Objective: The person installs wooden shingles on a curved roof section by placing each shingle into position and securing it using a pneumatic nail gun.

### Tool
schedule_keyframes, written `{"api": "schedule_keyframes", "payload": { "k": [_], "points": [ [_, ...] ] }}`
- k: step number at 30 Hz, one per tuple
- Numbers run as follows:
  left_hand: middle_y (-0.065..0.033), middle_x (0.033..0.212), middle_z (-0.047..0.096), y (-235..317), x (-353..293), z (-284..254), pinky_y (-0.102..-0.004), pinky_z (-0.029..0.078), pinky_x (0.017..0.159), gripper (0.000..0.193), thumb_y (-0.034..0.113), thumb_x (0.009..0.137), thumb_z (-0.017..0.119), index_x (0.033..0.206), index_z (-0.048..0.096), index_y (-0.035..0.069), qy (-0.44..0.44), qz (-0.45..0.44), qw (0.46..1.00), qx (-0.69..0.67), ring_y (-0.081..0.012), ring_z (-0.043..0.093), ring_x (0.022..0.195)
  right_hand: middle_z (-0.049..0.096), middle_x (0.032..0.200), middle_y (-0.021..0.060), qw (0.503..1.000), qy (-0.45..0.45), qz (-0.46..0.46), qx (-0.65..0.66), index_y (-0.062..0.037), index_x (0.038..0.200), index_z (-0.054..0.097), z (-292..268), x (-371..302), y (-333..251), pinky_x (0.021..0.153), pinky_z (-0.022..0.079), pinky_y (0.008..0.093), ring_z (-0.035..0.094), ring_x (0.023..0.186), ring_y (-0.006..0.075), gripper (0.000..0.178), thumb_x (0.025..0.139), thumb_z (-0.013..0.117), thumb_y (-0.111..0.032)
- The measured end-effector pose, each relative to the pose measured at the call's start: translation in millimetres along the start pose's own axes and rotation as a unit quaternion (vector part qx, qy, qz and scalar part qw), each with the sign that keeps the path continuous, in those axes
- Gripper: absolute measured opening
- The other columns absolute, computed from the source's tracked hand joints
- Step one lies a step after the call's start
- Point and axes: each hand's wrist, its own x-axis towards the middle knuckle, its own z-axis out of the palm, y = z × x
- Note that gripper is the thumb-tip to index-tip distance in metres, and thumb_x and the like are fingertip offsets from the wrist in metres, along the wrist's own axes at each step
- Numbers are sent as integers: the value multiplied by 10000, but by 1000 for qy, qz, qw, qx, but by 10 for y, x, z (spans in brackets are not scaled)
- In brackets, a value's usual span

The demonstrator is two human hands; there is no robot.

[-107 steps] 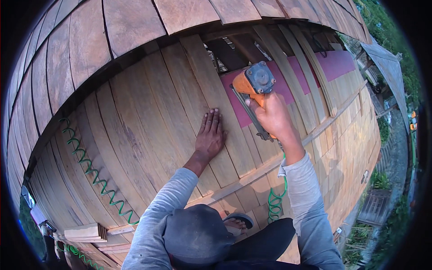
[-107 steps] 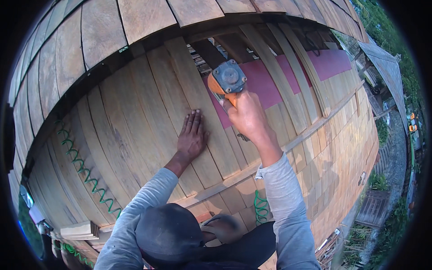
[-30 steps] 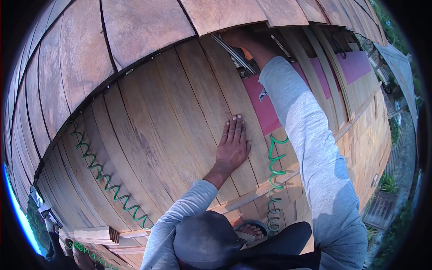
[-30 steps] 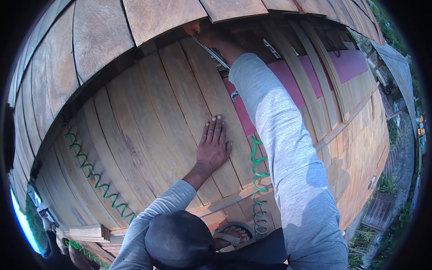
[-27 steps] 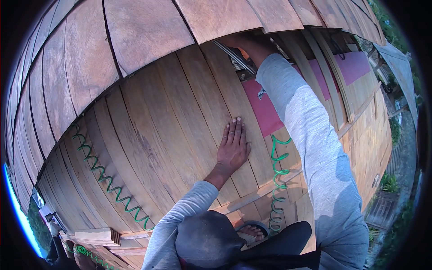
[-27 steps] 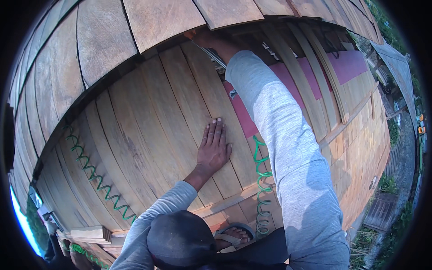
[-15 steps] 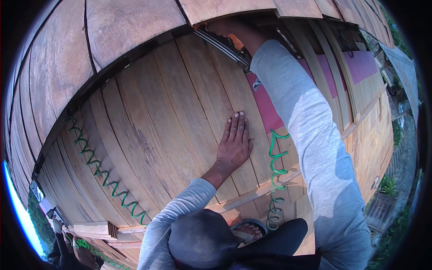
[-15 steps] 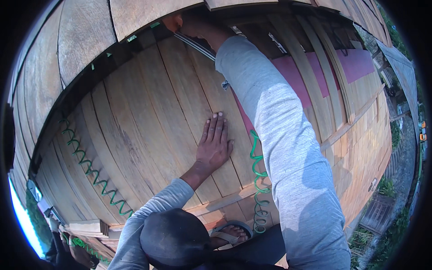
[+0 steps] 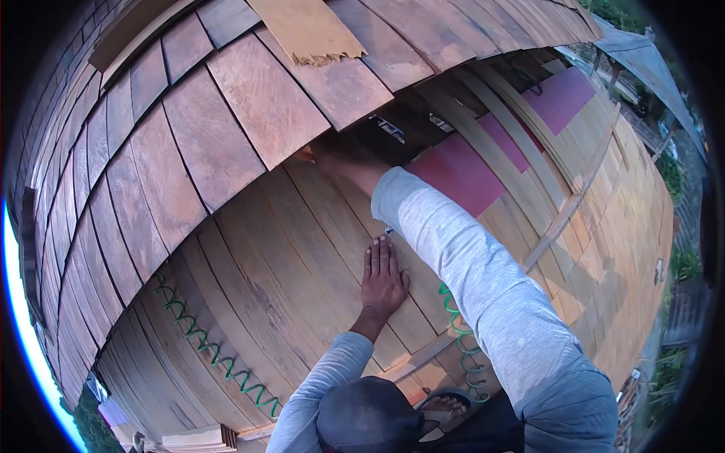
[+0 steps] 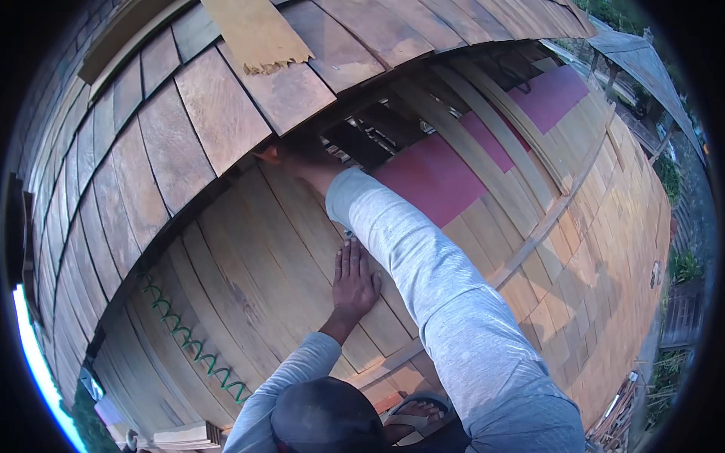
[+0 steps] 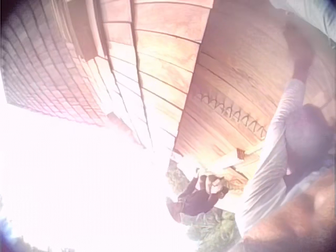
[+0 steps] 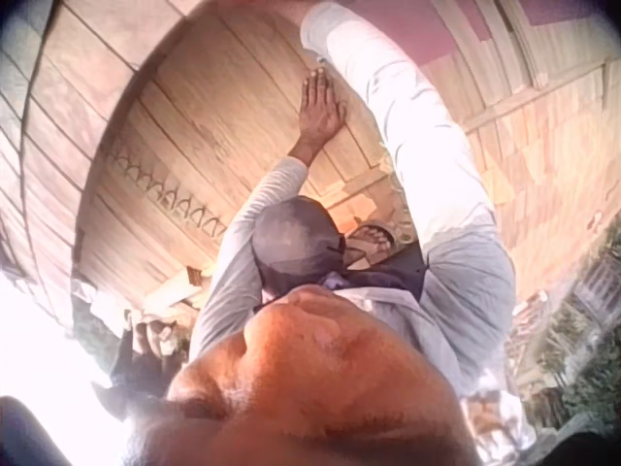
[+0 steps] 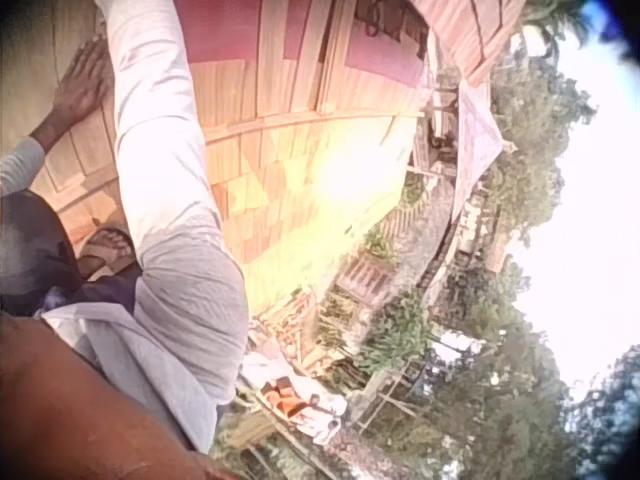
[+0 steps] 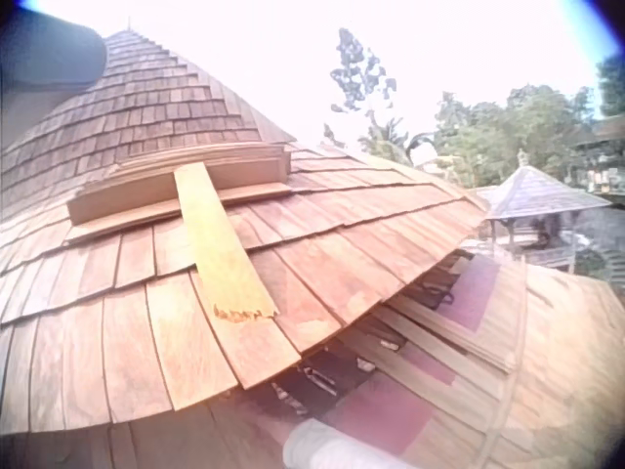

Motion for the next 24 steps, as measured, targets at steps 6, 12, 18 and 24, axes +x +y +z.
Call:
{"api": "schedule_keyframes", "payload": {
  "k": [6, 12, 18, 24],
  "points": [
    [-257, 1764, 200, -100, -134, 22, -517, 93, 1360, 793, 414, 1043, 455, 1629, 312, -99, 6, -25, 1000, 17, -398, 139, 1658, 755, 1185, 217, 979, -45, 78, -183, -49, 1209, 714, -744, -1959, 288, 946, 577, 522, 721, 1113, 426, 302, 937, 758, -173],
    [-249, 1762, 212, -21, -135, -68, -499, 88, 1366, 782, 412, 1047, 463, 1633, 318, -84, -4, -20, 999, 30, -374, 135, 1662, 745, 1200, 228, 951, 0, 247, -185, -60, 1301, 625, -1765, -3948, 719, 918, 591, 552, 727, 1061, 450, 430, 920, 791, -168],
    [-240, 1660, 425, -35, -31, -45, -531, 260, 1309, 664, 351, 1029, 511, 1545, 472, -66, 97, 18, 995, 12, -411, 361, 1562, 752, 1214, 194, 880, 20, 420, -224, -90, 1343, 622, -1921, -5413, 1249, 956, 587, 535, 724, 1114, 432, 489, 896, 809, -158],
    [-218, 1580, 533, -1006, 1232, -1134, -509, 442, 1210, 696, 547, 1133, 344, 1539, 488, 1, 238, -226, 426, -843, -360, 555, 1409, 755, 1220, 189, 862, -15, 479, -167, -94, 1336, 621, -1393, -6526, 1795, 958, 583, 529, 725, 1150, 405, 382, 956, 637, -66]
  ]
}}
